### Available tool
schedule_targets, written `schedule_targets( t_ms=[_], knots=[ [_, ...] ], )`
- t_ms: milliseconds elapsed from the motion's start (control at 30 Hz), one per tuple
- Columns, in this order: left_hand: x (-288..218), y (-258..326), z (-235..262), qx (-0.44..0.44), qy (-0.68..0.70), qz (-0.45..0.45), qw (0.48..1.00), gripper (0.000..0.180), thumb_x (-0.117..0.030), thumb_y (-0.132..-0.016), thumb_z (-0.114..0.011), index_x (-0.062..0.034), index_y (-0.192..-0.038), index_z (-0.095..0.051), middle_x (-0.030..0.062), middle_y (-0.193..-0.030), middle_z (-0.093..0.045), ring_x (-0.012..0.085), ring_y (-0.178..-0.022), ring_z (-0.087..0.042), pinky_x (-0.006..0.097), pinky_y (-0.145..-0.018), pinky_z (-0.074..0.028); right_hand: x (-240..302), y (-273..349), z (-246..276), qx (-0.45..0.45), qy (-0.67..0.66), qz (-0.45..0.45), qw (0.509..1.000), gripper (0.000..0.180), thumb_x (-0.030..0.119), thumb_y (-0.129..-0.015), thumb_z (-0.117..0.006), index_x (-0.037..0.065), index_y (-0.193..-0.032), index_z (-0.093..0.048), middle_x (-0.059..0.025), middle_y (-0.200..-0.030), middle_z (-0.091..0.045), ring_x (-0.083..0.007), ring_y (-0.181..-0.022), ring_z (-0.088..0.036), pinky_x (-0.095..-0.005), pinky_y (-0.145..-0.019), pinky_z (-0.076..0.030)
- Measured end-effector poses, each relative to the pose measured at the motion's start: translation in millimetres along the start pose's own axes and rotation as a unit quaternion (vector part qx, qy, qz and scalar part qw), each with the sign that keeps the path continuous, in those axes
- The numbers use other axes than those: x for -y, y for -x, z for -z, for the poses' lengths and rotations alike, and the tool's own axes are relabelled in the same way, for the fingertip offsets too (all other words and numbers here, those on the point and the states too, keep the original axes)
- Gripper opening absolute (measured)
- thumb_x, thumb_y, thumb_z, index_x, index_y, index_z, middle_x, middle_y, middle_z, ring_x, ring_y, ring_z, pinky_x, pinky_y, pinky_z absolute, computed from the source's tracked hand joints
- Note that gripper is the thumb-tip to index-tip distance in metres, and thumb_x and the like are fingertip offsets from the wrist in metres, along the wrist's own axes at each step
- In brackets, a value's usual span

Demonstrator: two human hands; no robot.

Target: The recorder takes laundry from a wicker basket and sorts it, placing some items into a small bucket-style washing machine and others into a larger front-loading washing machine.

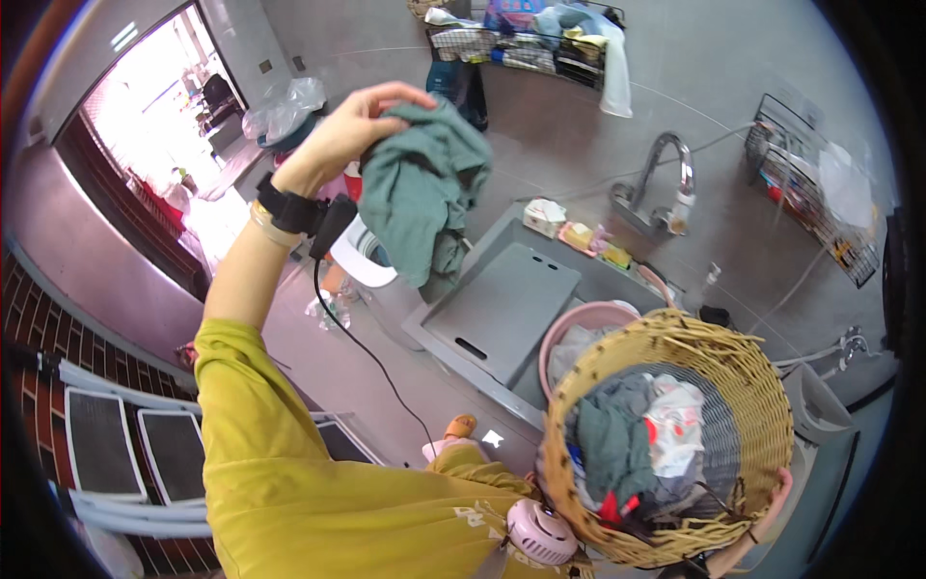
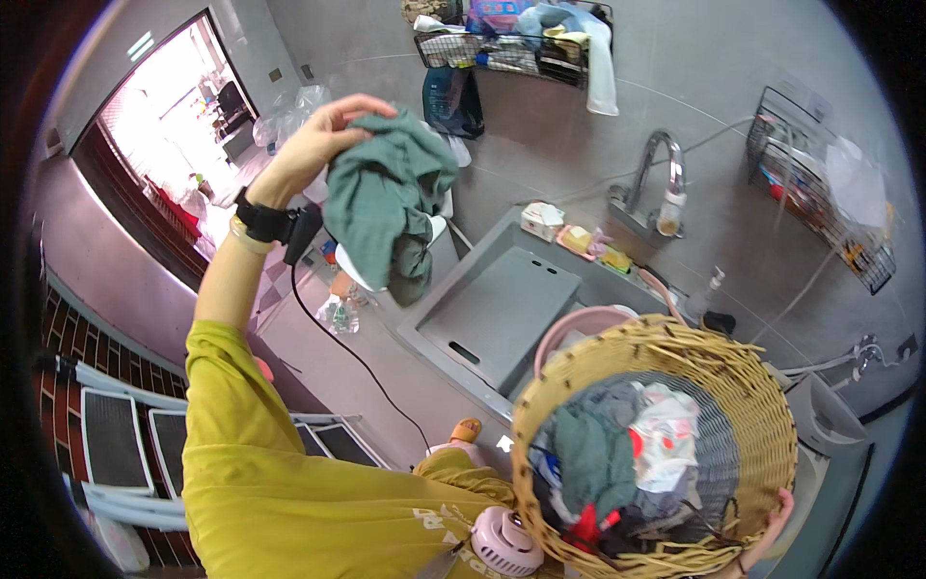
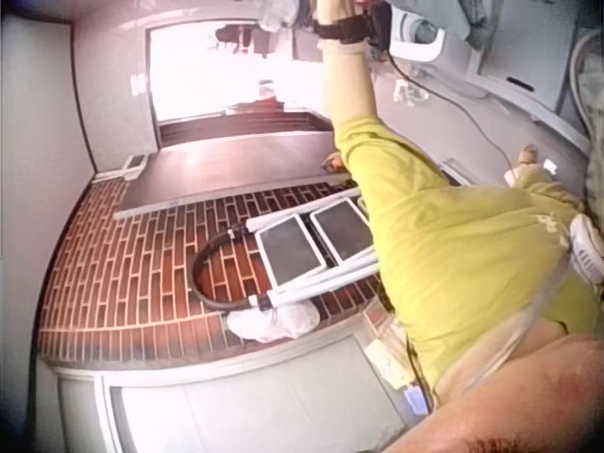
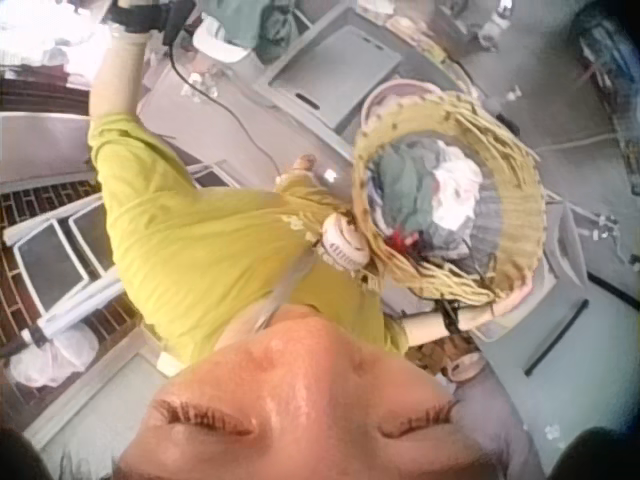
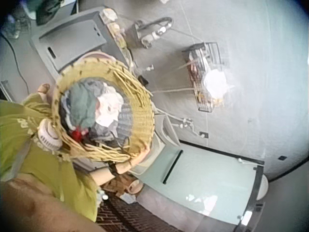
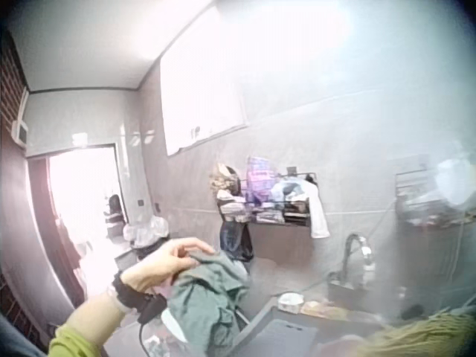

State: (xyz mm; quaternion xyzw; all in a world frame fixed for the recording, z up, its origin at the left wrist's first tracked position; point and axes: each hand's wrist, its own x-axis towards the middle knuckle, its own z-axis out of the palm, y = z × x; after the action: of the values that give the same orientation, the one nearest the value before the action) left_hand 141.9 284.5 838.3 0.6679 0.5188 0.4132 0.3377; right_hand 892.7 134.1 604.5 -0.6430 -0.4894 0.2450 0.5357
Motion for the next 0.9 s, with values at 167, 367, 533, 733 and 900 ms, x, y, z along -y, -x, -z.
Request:
schedule_targets(
  t_ms=[167, 367, 533, 733, 900],
  knots=[
    [146, -17, 76, -0.105, -0.038, 0.076, 0.991, 0.028, 0.007, -0.077, -0.058, -0.0007, -0.105, -0.059, 0.0015, -0.091, -0.064, 0.0082, -0.085, -0.058, 0.022, -0.079, -0.047, -5, -9, 0, -0.039, 0.007, -0.024, 0.999, 0.043, 0.024, -0.082, -0.038, 0.003, -0.118, -0.047, -0.0088, -0.121, -0.047, -0.0204, -0.117, -0.042, -0.0306, -0.098, -0.032],
    [355, -48, 151, -0.151, -0.007, 0.103, 0.983, 0.014, 0.007, -0.073, -0.056, -0.0006, -0.085, -0.058, 0.0018, -0.077, -0.062, 0.0121, -0.076, -0.057, 0.025, -0.070, -0.046, 27, 5, -13, -0.082, 0.041, -0.064, 0.994, 0.042, 0.023, -0.083, -0.038, 0.002, -0.118, -0.049, -0.0084, -0.120, -0.048, -0.0198, -0.116, -0.043, -0.0305, -0.098, -0.033],
    [509, -45, 194, -0.215, -0.145, 0.086, 0.962, 0.022, 0.000, -0.073, -0.054, -0.0054, -0.093, -0.058, 0.0121, -0.081, -0.063, 0.0212, -0.081, -0.061, 0.032, -0.073, -0.046, 22, -16, -21, -0.078, 0.045, -0.067, 0.994, 0.041, 0.023, -0.084, -0.038, 0.002, -0.117, -0.050, -0.0080, -0.120, -0.050, -0.0194, -0.115, -0.044, -0.0303, -0.097, -0.034],
    [400, -80, 99, -0.092, -0.135, 0.040, 0.986, 0.042, 0.000, -0.074, -0.054, -0.0061, -0.116, -0.051, 0.0150, -0.105, -0.059, 0.0236, -0.098, -0.058, 0.034, -0.084, -0.045, 16, -2, 9, -0.083, 0.065, -0.076, 0.991, 0.039, 0.022, -0.085, -0.039, 0.002, -0.117, -0.052, -0.0076, -0.119, -0.052, -0.0189, -0.114, -0.046, -0.0302, -0.097, -0.034],
    [132, -62, -18, 0.238, -0.063, -0.169, 0.954, 0.033, -0.002, -0.082, -0.054, -0.0029, -0.115, -0.054, 0.0080, -0.111, -0.059, 0.0196, -0.103, -0.056, 0.032, -0.088, -0.043, -3, -13, 10, -0.061, 0.066, -0.061, 0.994, 0.038, 0.021, -0.086, -0.039, 0.002, -0.116, -0.053, -0.0073, -0.119, -0.053, -0.0184, -0.114, -0.047, -0.0300, -0.097, -0.035]
  ],
)
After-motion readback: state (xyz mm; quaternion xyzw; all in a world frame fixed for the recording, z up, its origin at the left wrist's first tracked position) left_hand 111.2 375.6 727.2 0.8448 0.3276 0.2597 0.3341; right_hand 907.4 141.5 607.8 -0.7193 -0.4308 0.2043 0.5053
